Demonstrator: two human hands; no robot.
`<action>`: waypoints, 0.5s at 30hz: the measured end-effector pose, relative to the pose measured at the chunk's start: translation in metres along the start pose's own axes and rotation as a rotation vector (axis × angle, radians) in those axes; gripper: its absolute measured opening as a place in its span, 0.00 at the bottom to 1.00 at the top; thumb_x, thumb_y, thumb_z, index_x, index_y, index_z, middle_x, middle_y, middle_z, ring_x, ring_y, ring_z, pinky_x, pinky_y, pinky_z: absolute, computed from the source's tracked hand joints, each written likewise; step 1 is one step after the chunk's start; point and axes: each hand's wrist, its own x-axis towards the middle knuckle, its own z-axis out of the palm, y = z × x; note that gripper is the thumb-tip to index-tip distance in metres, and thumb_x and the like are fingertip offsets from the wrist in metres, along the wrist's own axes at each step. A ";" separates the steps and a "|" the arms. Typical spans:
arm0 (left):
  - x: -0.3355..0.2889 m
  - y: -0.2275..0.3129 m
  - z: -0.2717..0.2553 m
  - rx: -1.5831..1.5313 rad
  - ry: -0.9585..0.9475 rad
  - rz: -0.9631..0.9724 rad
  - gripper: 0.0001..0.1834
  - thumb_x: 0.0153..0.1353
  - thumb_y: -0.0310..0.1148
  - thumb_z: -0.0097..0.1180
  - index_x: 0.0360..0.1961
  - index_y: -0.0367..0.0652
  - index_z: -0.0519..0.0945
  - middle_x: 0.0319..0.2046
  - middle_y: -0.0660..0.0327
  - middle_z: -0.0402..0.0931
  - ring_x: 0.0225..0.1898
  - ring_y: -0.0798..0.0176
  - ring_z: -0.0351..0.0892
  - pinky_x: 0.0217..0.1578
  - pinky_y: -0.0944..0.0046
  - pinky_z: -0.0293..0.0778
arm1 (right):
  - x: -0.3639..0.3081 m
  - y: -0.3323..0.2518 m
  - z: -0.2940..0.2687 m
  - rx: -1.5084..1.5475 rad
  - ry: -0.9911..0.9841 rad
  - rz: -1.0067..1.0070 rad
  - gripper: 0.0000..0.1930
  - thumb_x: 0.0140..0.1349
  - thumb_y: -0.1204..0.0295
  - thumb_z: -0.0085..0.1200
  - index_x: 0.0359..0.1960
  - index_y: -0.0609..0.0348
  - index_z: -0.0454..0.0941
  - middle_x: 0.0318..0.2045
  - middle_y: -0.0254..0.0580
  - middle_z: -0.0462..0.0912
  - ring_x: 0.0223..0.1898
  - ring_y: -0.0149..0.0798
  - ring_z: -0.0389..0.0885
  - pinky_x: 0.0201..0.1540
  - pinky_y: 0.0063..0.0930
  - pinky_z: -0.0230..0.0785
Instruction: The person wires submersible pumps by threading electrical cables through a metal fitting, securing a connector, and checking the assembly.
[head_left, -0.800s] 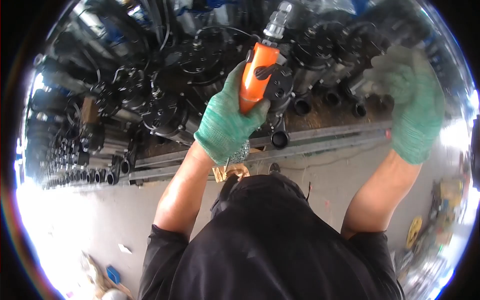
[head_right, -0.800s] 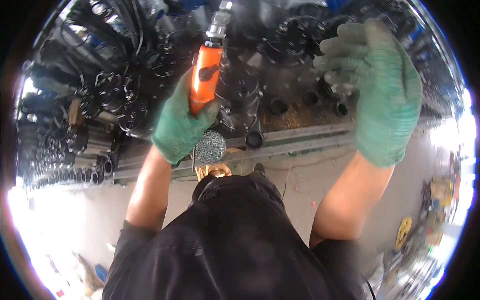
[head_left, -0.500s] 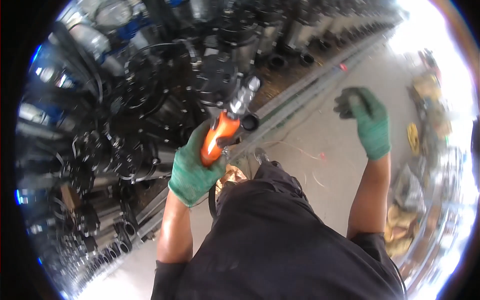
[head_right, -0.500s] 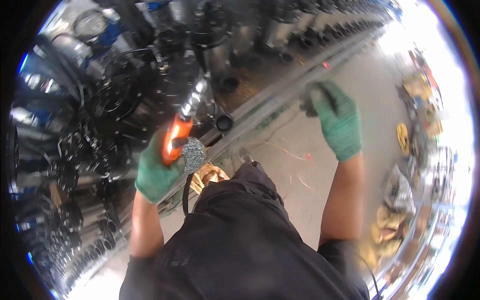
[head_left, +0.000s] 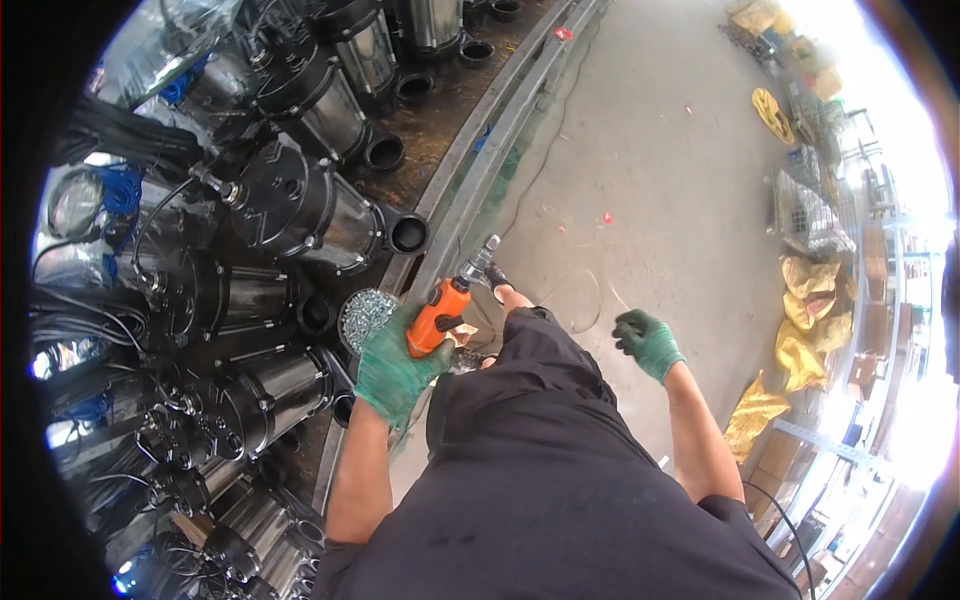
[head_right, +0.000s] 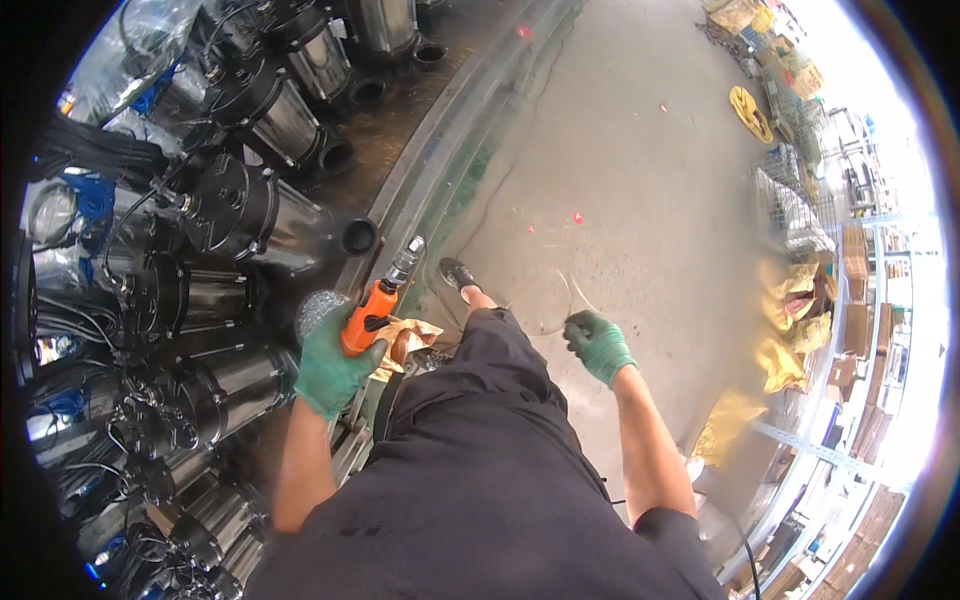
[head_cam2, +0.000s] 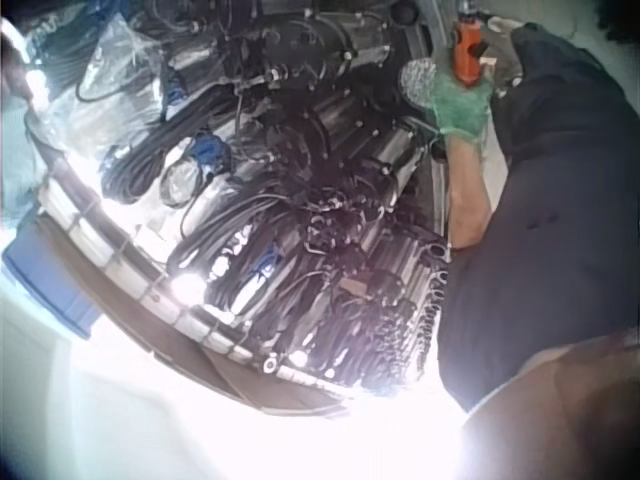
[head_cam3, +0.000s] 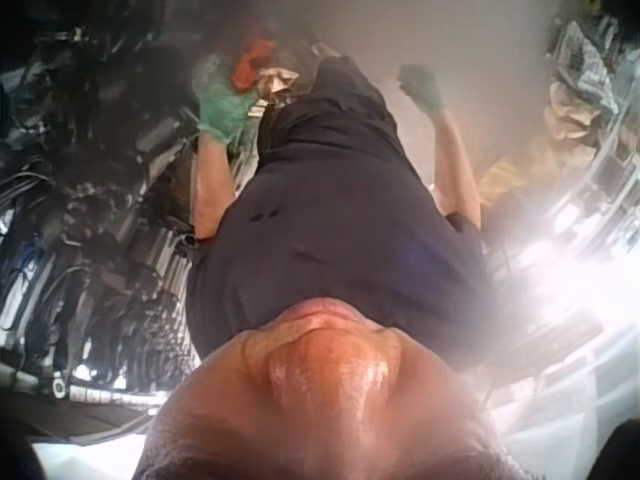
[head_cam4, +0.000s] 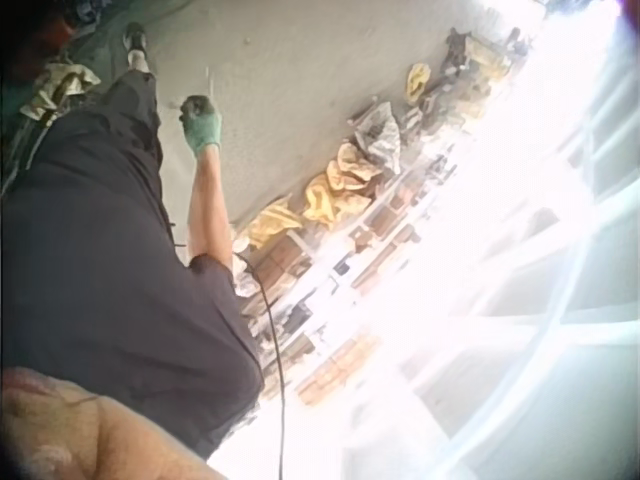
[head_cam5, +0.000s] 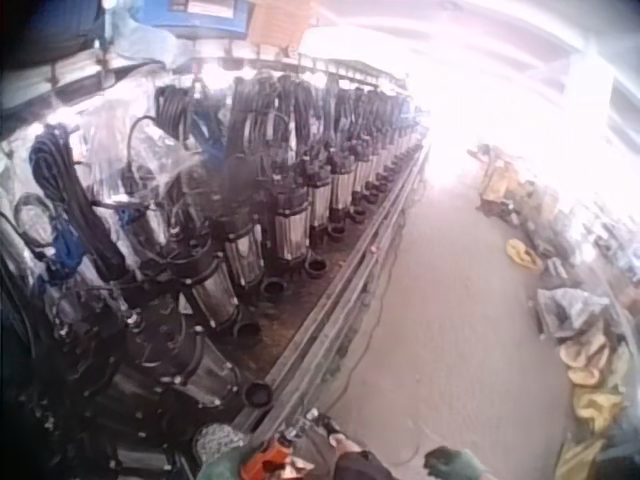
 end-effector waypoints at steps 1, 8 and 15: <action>0.002 -0.007 0.001 0.011 -0.010 0.000 0.29 0.56 0.28 0.69 0.58 0.31 0.75 0.45 0.54 0.84 0.46 0.62 0.82 0.51 0.63 0.76 | -0.005 -0.008 0.012 -0.017 -0.019 -0.026 0.12 0.68 0.73 0.56 0.50 0.65 0.79 0.37 0.41 0.88 0.34 0.30 0.84 0.39 0.25 0.77; 0.018 -0.021 0.015 0.050 -0.031 -0.012 0.22 0.56 0.30 0.70 0.52 0.38 0.79 0.40 0.54 0.85 0.41 0.57 0.86 0.43 0.60 0.79 | 0.009 0.035 0.027 -0.422 -0.005 -0.123 0.13 0.66 0.66 0.57 0.48 0.59 0.82 0.39 0.49 0.88 0.39 0.44 0.87 0.47 0.34 0.78; -0.005 -0.078 0.024 0.250 -0.151 -0.109 0.27 0.52 0.35 0.72 0.53 0.39 0.79 0.38 0.49 0.85 0.38 0.47 0.86 0.41 0.56 0.80 | 0.148 0.081 0.016 -0.611 0.194 -0.151 0.28 0.62 0.56 0.62 0.64 0.46 0.72 0.63 0.52 0.75 0.62 0.55 0.75 0.61 0.39 0.71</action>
